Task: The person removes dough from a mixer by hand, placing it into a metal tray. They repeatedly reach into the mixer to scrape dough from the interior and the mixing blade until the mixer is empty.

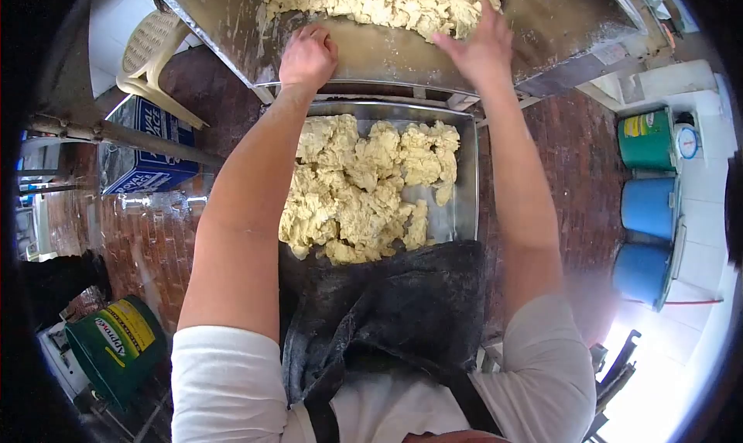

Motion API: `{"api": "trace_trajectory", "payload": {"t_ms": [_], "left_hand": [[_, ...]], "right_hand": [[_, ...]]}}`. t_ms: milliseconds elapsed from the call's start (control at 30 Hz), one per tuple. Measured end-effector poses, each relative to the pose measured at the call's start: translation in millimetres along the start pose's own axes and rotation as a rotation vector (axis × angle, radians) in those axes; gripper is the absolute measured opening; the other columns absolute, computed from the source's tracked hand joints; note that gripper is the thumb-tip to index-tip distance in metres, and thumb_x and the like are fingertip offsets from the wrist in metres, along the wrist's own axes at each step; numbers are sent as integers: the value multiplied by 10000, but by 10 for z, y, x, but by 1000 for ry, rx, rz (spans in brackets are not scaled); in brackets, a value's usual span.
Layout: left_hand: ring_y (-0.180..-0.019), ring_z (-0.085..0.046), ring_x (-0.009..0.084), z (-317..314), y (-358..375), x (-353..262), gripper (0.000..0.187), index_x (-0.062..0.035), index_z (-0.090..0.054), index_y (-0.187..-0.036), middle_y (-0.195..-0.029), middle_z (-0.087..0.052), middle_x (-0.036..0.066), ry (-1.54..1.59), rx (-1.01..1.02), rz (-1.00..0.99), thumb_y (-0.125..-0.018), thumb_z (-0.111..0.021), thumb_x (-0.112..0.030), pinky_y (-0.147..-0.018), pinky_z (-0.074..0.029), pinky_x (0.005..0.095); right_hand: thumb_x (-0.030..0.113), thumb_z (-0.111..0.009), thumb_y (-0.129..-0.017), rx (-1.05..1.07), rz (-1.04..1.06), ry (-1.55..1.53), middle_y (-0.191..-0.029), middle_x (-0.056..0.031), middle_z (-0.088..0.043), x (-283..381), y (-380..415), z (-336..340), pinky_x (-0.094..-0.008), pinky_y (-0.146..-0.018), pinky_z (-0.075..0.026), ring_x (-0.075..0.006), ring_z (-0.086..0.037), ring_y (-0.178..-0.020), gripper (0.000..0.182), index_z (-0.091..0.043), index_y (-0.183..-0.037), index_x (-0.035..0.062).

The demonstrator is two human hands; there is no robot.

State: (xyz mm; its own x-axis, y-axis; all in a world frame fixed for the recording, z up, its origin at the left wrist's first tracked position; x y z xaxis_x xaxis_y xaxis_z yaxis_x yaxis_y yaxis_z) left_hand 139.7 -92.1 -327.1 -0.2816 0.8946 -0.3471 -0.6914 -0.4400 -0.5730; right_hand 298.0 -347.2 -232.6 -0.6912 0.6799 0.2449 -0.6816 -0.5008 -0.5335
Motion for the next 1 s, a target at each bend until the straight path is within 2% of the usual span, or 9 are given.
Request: {"api": "trace_trajectory", "payload": {"t_ms": [167,267,500,633,733,833,900,933,1000], "left_hand": [[-1142,-629,354,33,6,-90,213,-60,-712,-963,-1155,-699,126,-32,-1,0,-921,-579,-221,-977,-537,451],[-1136,-629,363,59,-34,-59,217,-54,-713,-945,-1145,-698,135,-43,21,13,-918,-585,-228,-975,-536,453],[-1095,-632,380,24,-2,10,234,-49,-704,-1049,-1123,-699,155,-31,13,4,-940,-602,-229,-964,-530,466],[-1106,-632,378,-41,4,44,231,-54,-705,-1049,-1137,-701,155,-4,-22,-21,-947,-586,-224,-965,-530,465],[-1118,-632,374,-42,11,43,235,-57,-707,-1054,-1149,-702,153,-11,-11,-5,-952,-577,-224,-971,-530,462],[-1131,-632,369,34,9,-9,244,-54,-711,-1061,-1172,-703,150,-34,44,19,-952,-578,-226,-983,-530,457],[-1131,-633,368,21,-5,2,245,-53,-712,-1058,-1175,-703,149,-32,38,11,-951,-581,-229,-982,-530,458],[-1130,-633,368,11,-3,6,247,-51,-713,-1056,-1177,-703,148,-30,32,4,-949,-583,-232,-981,-530,459],[-1133,-632,369,-13,1,13,249,-52,-716,-1059,-1178,-704,147,-29,19,0,-948,-586,-232,-983,-529,457]], "right_hand": [[488,-911,-695,-130,-258,-1,-1442,-307,-473,-167,-458,-1032,-552,-1107,-419,-479,-465,-1336,1056,-418,-1517,45],[278,-847,-699,-444,-172,-407,-1316,-274,-564,-244,-429,-1172,-482,-1052,-462,-425,-552,-1201,696,-573,-1285,22],[198,-743,-772,-253,-197,-548,-1169,-213,-603,-17,55,-954,-440,-1003,-474,-363,-591,-1133,526,-608,-1269,91],[98,-757,-825,172,-513,-858,-926,-77,-693,87,491,-512,-291,-710,-563,-145,-651,-757,521,-562,-1302,23],[30,-717,-865,196,-451,-966,-962,-89,-702,248,931,26,-251,-695,-559,-125,-662,-828,522,-529,-1352,22],[66,-744,-897,353,-350,-983,-1017,-108,-697,306,1360,382,-294,-808,-578,-181,-680,-927,543,-510,-1385,19],[296,-829,-860,542,139,-706,-1077,-178,-713,415,1579,456,-405,-926,-582,-254,-716,-1014,624,-566,-1398,122],[296,-829,-860,542,136,-707,-1077,-178,-713,388,1578,482,-405,-926,-582,-254,-716,-1014,624,-566,-1398,122],[485,-828,-849,1001,39,-622,-1304,-245,-647,395,1628,409,-493,-1082,-491,-359,-632,-1232,801,-505,-1490,128]]}}
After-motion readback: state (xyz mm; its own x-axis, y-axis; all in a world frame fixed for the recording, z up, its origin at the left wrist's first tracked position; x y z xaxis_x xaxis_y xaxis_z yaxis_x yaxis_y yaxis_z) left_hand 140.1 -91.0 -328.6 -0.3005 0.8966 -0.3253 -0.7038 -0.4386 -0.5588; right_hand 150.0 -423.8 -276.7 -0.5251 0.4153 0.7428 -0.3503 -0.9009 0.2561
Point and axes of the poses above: each hand's wrist, its own y-axis away from the middle knuckle, its own z-axis out of the back of the hand, x = y × z, the point moved 4 cm from there along -y, towards the middle knuckle
